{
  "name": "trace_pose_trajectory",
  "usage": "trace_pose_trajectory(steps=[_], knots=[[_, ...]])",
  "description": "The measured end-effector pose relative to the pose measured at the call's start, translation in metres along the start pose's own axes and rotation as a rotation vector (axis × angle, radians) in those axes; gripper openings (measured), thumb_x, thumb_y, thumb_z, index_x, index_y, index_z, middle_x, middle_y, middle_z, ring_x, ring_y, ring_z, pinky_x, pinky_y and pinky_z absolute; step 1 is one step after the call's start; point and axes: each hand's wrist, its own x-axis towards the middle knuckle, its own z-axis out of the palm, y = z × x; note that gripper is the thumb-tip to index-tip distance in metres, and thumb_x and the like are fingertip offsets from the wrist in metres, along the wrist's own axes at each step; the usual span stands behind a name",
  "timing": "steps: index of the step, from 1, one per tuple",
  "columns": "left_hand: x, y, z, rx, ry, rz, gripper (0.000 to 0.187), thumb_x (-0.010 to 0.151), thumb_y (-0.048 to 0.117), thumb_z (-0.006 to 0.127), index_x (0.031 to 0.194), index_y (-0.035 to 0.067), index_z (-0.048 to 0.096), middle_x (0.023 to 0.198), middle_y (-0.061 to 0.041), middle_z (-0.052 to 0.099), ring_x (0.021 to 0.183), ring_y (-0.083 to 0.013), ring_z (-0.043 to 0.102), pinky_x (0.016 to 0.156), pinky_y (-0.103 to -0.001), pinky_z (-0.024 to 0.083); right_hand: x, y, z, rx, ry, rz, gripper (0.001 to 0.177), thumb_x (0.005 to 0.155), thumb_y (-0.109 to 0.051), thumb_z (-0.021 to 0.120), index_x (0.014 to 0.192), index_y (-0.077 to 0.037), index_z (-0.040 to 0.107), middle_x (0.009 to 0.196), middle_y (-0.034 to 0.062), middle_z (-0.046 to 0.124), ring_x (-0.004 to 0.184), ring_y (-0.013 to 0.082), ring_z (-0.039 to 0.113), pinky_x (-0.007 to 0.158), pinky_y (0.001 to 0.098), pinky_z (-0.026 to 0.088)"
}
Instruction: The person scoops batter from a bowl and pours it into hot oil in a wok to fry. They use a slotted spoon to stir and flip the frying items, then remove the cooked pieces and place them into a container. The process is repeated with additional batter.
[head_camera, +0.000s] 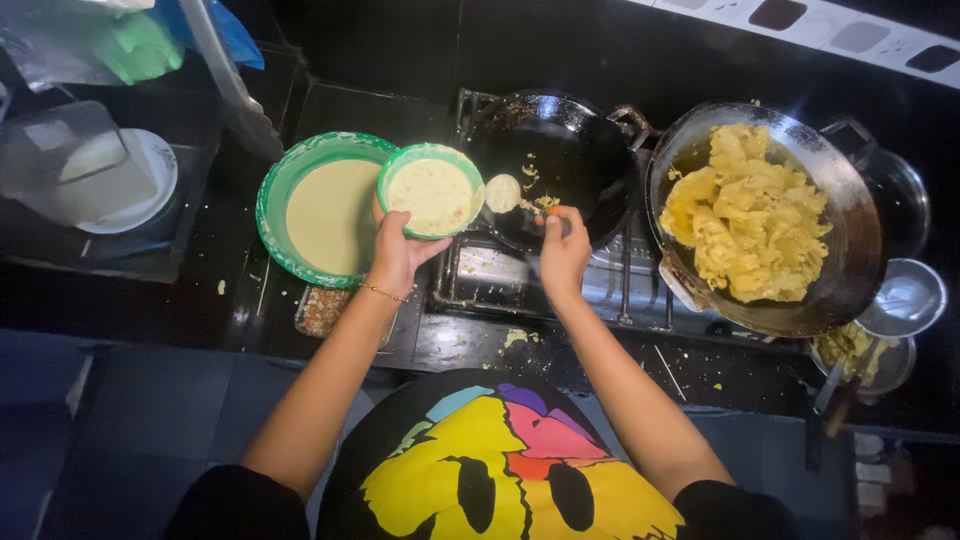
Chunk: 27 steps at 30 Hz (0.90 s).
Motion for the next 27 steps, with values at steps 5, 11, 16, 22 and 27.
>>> trace_pose_trajectory(steps=[5, 11, 16, 22, 27], knots=[[-0.002, -0.002, 0.001, 0.004, -0.016, 0.004, 0.071, 0.089, 0.023, 0.045, 0.154, 0.030, 0.016, 0.151, -0.019, 0.042, 0.123, -0.0465, 0.062, 0.090, -0.057, 0.061, -0.017, -0.008, -0.013, -0.304, 0.008, -0.160, 0.014, 0.098, -0.013, 0.064, 0.108, -0.013, 0.073, 0.098, 0.0103, 0.070, 0.090, 0.0276, 0.061, 0.084, 0.0405, 0.048], [-0.005, 0.002, 0.010, -0.005, -0.036, 0.007, 0.073, 0.089, 0.023, 0.044, 0.155, 0.032, 0.014, 0.153, -0.017, 0.040, 0.126, -0.0451, 0.061, 0.091, -0.058, 0.061, -0.031, -0.014, -0.037, -0.378, -0.059, -0.261, 0.017, 0.095, -0.014, 0.068, 0.110, -0.016, 0.076, 0.099, 0.0100, 0.066, 0.096, 0.0269, 0.058, 0.092, 0.0391, 0.041], [-0.007, 0.005, 0.016, 0.005, -0.054, 0.006, 0.074, 0.088, 0.022, 0.044, 0.155, 0.032, 0.015, 0.153, -0.016, 0.040, 0.128, -0.0452, 0.059, 0.091, -0.059, 0.060, -0.039, -0.023, -0.056, -0.410, -0.120, -0.471, 0.018, 0.093, -0.010, 0.071, 0.110, -0.015, 0.076, 0.105, 0.0043, 0.075, 0.108, 0.0272, 0.061, 0.095, 0.0398, 0.039], [-0.008, 0.009, 0.022, 0.027, -0.053, 0.008, 0.073, 0.088, 0.022, 0.044, 0.155, 0.031, 0.016, 0.153, -0.016, 0.039, 0.128, -0.0452, 0.060, 0.091, -0.059, 0.060, -0.049, -0.031, -0.078, -0.475, -0.159, -0.577, 0.024, 0.089, -0.005, 0.071, 0.110, -0.015, 0.076, 0.116, 0.0020, 0.076, 0.113, 0.0293, 0.061, 0.100, 0.0405, 0.039], [-0.009, 0.014, 0.023, 0.037, -0.060, 0.019, 0.072, 0.088, 0.021, 0.044, 0.154, 0.030, 0.016, 0.154, -0.016, 0.038, 0.129, -0.0451, 0.059, 0.093, -0.059, 0.060, -0.049, -0.033, -0.093, -0.551, -0.181, -0.610, 0.032, 0.082, 0.000, 0.068, 0.109, -0.015, 0.076, 0.115, 0.0017, 0.076, 0.114, 0.0302, 0.062, 0.101, 0.0424, 0.038]])
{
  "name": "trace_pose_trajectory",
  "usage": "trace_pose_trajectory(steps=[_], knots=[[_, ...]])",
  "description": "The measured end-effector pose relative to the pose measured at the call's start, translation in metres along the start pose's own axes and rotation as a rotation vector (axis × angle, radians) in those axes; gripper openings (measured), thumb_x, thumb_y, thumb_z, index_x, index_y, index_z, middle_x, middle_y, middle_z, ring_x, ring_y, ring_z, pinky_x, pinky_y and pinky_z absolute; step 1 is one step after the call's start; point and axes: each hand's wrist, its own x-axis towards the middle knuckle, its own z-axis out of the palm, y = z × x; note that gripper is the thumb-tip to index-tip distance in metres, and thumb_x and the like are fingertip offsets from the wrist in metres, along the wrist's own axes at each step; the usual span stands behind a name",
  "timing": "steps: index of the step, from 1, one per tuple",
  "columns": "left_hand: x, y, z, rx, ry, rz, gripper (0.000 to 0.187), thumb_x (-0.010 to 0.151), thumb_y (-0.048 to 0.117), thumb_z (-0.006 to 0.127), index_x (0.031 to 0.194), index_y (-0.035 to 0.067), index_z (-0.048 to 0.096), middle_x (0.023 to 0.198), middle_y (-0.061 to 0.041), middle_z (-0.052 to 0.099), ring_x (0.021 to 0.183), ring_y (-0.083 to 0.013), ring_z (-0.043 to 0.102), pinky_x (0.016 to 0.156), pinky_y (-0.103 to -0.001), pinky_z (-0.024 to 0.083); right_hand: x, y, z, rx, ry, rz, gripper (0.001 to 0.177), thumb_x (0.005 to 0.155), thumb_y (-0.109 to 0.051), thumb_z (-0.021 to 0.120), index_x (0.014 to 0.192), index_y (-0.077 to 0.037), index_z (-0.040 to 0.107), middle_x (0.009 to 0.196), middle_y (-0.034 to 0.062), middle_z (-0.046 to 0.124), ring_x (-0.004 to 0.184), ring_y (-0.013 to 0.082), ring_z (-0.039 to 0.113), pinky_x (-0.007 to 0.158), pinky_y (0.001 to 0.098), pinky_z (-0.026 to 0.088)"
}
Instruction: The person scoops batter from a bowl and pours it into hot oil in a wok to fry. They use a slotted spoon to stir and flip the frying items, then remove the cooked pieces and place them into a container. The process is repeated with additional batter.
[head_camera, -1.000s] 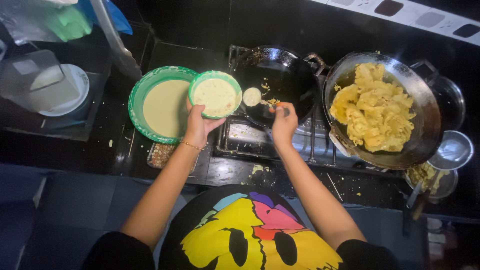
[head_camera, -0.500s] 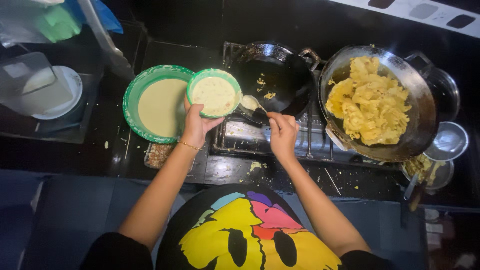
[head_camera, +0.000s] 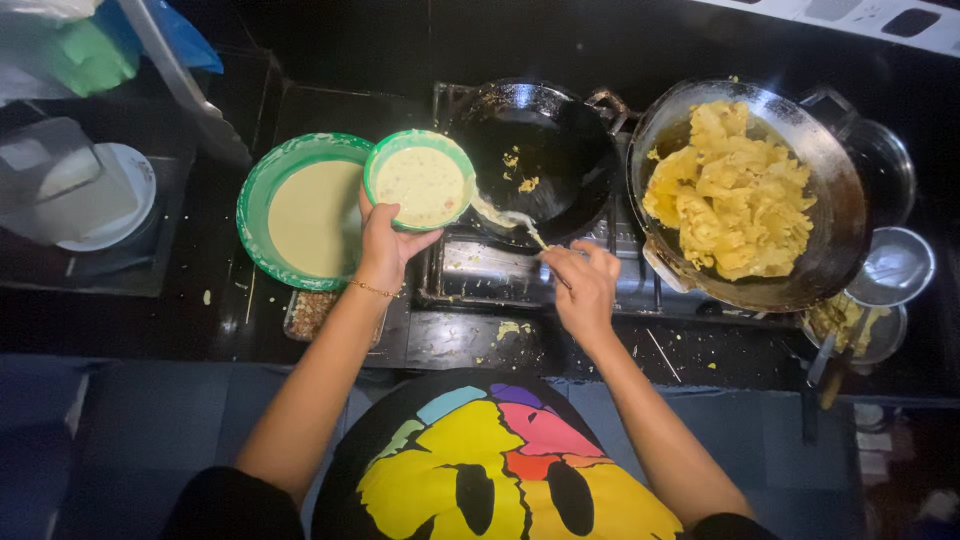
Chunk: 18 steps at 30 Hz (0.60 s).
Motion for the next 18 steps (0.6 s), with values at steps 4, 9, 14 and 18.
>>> trace_pose_trajectory(steps=[4, 9, 14, 18], knots=[[0.001, -0.001, 0.000, -0.004, 0.013, 0.006, 0.071, 0.089, 0.021, 0.044, 0.154, 0.029, 0.017, 0.154, -0.016, 0.039, 0.128, -0.0458, 0.060, 0.093, -0.059, 0.060, 0.013, -0.003, 0.014, 0.065, 0.119, 0.069, 0.020, 0.092, -0.008, 0.071, 0.111, -0.014, 0.075, 0.111, 0.0070, 0.073, 0.113, 0.0312, 0.061, 0.101, 0.0426, 0.039], [0.001, -0.002, -0.001, -0.005, 0.040, -0.006, 0.071, 0.088, 0.021, 0.044, 0.153, 0.030, 0.017, 0.152, -0.016, 0.041, 0.126, -0.0445, 0.061, 0.092, -0.059, 0.061, 0.042, -0.015, 0.054, 0.074, 0.170, 0.153, 0.018, 0.093, -0.013, 0.070, 0.110, -0.014, 0.076, 0.108, 0.0161, 0.068, 0.110, 0.0341, 0.057, 0.096, 0.0427, 0.042], [-0.001, -0.001, -0.003, -0.014, 0.043, 0.001, 0.070, 0.088, 0.020, 0.044, 0.153, 0.030, 0.018, 0.151, -0.016, 0.044, 0.124, -0.0444, 0.063, 0.090, -0.057, 0.061, 0.051, -0.019, 0.069, 0.037, 0.119, 0.138, 0.020, 0.092, -0.011, 0.068, 0.111, -0.013, 0.076, 0.108, 0.0156, 0.068, 0.109, 0.0350, 0.057, 0.097, 0.0447, 0.040], [-0.002, -0.002, -0.005, -0.020, 0.043, 0.013, 0.070, 0.089, 0.020, 0.044, 0.153, 0.030, 0.019, 0.151, -0.016, 0.044, 0.124, -0.0437, 0.063, 0.089, -0.057, 0.061, 0.048, -0.014, 0.066, 0.047, 0.086, 0.141, 0.020, 0.093, -0.012, 0.068, 0.110, -0.012, 0.076, 0.106, 0.0137, 0.069, 0.112, 0.0337, 0.059, 0.099, 0.0445, 0.039]])
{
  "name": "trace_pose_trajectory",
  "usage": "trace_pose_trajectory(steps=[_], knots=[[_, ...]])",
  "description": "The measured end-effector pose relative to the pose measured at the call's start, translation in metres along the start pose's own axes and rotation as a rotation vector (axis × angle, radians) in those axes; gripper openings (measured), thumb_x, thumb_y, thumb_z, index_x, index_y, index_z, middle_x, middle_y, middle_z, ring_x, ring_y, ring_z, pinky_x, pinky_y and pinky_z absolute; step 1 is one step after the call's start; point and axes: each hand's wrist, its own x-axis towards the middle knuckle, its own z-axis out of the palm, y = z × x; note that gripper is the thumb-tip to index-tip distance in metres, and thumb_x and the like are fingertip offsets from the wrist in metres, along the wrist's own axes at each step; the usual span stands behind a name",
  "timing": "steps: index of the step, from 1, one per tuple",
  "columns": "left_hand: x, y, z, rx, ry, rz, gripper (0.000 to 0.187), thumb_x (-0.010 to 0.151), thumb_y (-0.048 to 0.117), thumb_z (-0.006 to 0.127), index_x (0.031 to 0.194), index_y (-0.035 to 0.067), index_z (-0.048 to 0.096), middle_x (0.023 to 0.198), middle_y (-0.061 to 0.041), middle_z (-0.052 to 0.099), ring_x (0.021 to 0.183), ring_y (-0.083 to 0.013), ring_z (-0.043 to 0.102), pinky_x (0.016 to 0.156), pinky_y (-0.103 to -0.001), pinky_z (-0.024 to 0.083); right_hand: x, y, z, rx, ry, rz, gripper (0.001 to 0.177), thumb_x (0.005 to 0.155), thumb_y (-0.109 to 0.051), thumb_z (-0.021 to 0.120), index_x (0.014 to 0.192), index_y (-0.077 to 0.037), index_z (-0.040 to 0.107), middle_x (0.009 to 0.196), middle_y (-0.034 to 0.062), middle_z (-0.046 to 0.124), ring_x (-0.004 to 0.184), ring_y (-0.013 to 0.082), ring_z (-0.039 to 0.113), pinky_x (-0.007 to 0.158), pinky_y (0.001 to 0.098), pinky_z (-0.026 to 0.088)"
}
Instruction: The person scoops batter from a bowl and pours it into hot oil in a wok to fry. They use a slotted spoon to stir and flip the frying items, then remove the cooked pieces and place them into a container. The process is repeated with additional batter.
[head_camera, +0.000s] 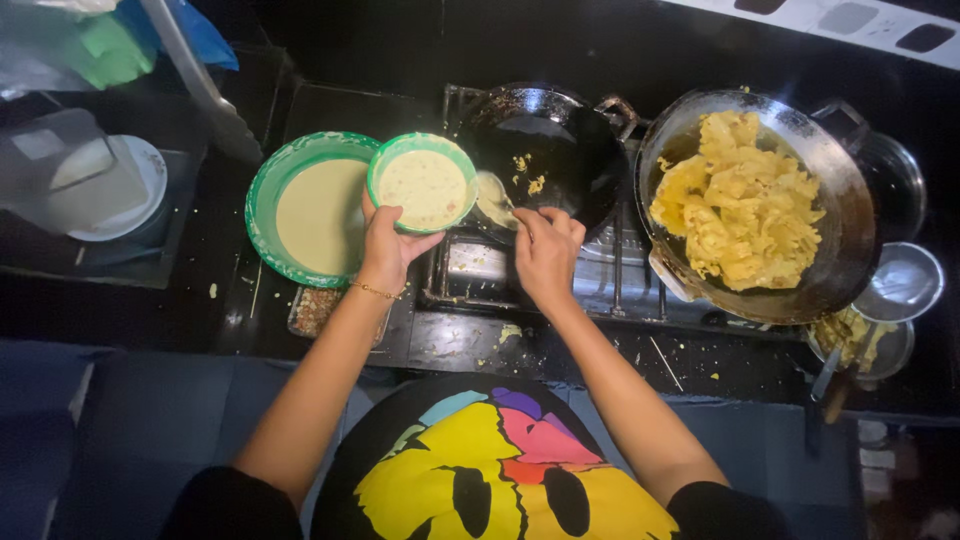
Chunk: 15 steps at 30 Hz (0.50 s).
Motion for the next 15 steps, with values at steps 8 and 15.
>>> trace_pose_trajectory(steps=[8, 15], knots=[[0.001, 0.000, 0.003, 0.005, -0.014, -0.015, 0.072, 0.088, 0.020, 0.044, 0.154, 0.030, 0.016, 0.152, -0.016, 0.042, 0.128, -0.0433, 0.060, 0.092, -0.060, 0.060, -0.025, 0.006, -0.035, -0.058, 0.063, -0.004, 0.017, 0.091, -0.011, 0.069, 0.106, -0.010, 0.076, 0.105, 0.0157, 0.068, 0.112, 0.0329, 0.057, 0.102, 0.0462, 0.036], [-0.003, 0.003, 0.010, 0.014, -0.030, -0.029, 0.075, 0.089, 0.019, 0.043, 0.156, 0.030, 0.013, 0.154, -0.017, 0.039, 0.130, -0.0448, 0.058, 0.094, -0.060, 0.060, -0.027, 0.002, -0.044, -0.055, 0.019, -0.061, 0.015, 0.092, -0.007, 0.068, 0.105, -0.009, 0.074, 0.099, 0.0062, 0.075, 0.114, 0.0287, 0.061, 0.102, 0.0458, 0.034]])
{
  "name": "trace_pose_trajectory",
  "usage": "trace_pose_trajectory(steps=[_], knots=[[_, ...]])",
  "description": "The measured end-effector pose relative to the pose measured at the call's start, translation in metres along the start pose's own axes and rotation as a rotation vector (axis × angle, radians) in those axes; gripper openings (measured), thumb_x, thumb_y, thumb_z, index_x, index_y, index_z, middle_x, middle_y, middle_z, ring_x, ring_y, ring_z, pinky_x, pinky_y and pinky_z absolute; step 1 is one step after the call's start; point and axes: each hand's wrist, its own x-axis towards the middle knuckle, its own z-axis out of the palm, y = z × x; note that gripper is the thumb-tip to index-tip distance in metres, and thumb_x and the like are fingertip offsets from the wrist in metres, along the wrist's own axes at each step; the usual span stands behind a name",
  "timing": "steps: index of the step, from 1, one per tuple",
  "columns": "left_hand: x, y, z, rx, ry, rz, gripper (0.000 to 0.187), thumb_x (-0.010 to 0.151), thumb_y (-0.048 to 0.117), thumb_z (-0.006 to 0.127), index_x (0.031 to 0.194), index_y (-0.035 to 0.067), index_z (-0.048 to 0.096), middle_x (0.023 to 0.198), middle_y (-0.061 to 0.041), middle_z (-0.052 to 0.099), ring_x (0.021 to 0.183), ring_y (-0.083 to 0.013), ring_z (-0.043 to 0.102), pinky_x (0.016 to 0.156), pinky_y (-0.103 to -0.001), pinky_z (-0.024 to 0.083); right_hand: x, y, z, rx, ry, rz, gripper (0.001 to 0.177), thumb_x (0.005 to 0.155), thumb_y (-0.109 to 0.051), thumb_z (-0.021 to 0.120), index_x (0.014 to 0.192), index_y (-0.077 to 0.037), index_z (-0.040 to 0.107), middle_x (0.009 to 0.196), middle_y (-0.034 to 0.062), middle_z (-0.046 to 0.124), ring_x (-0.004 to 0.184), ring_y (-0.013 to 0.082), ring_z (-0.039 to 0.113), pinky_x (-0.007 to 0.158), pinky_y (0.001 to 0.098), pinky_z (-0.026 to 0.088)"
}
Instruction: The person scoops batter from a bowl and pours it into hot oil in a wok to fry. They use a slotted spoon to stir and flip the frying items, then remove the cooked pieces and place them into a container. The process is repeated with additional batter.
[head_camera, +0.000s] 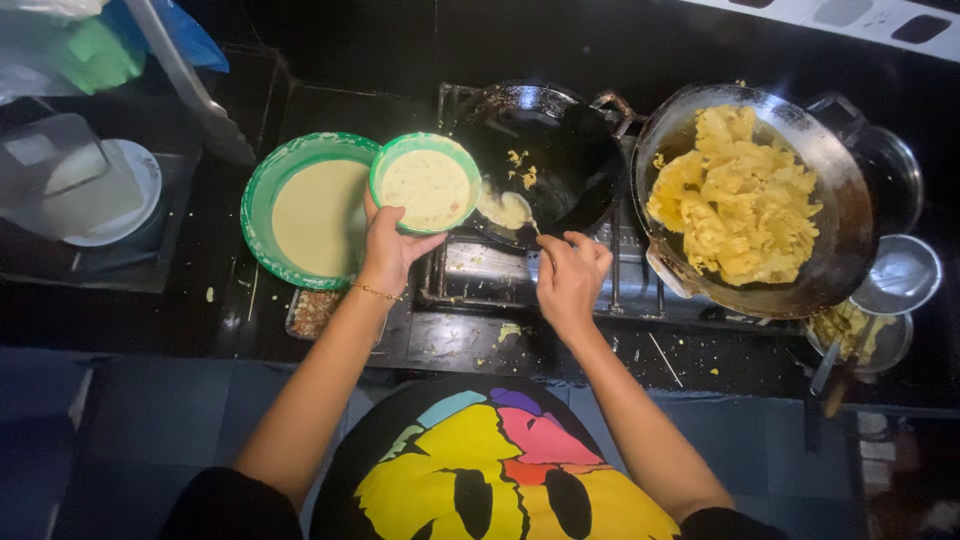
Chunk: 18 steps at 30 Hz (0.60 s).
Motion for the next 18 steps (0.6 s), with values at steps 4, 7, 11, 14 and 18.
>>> trace_pose_trajectory(steps=[4, 7, 11, 14, 18], knots=[[-0.001, 0.001, 0.002, -0.003, -0.009, -0.002, 0.076, 0.088, 0.018, 0.042, 0.156, 0.031, 0.011, 0.154, -0.017, 0.039, 0.131, -0.0444, 0.058, 0.094, -0.060, 0.059, -0.002, 0.001, -0.006, -0.032, -0.017, -0.009, 0.016, 0.089, -0.007, 0.069, 0.104, -0.010, 0.074, 0.094, 0.0049, 0.075, 0.111, 0.0290, 0.061, 0.103, 0.0464, 0.035], [-0.001, 0.001, 0.003, 0.006, -0.022, -0.002, 0.075, 0.089, 0.019, 0.042, 0.157, 0.030, 0.012, 0.154, -0.017, 0.040, 0.130, -0.0450, 0.059, 0.094, -0.060, 0.059, -0.004, 0.002, -0.006, 0.003, 0.012, -0.022, 0.016, 0.091, -0.008, 0.069, 0.106, -0.011, 0.074, 0.099, 0.0058, 0.075, 0.111, 0.0290, 0.061, 0.102, 0.0448, 0.035], [0.001, -0.003, 0.003, 0.013, -0.017, -0.003, 0.076, 0.088, 0.019, 0.043, 0.156, 0.031, 0.012, 0.154, -0.016, 0.040, 0.129, -0.0442, 0.059, 0.093, -0.061, 0.059, -0.003, 0.000, -0.005, 0.067, -0.003, 0.050, 0.015, 0.094, -0.010, 0.066, 0.107, -0.011, 0.075, 0.103, 0.0094, 0.070, 0.108, 0.0291, 0.060, 0.102, 0.0427, 0.036], [0.001, -0.005, 0.003, 0.015, -0.036, 0.007, 0.076, 0.088, 0.019, 0.044, 0.157, 0.030, 0.014, 0.155, -0.016, 0.040, 0.130, -0.0434, 0.059, 0.092, -0.061, 0.060, 0.007, -0.007, -0.015, 0.178, 0.116, 0.156, 0.018, 0.099, -0.009, 0.059, 0.110, -0.008, 0.073, 0.108, 0.0096, 0.071, 0.108, 0.0277, 0.060, 0.102, 0.0412, 0.036], [-0.001, -0.005, 0.008, 0.037, -0.045, -0.005, 0.080, 0.085, 0.018, 0.044, 0.158, 0.031, 0.014, 0.155, -0.015, 0.039, 0.127, -0.0446, 0.059, 0.090, -0.061, 0.060, 0.030, -0.027, -0.035, 0.630, 0.207, 0.341, 0.019, 0.103, -0.012, 0.052, 0.115, -0.008, 0.066, 0.113, 0.0084, 0.072, 0.094, 0.0211, 0.055, 0.090, 0.0319, 0.044]])
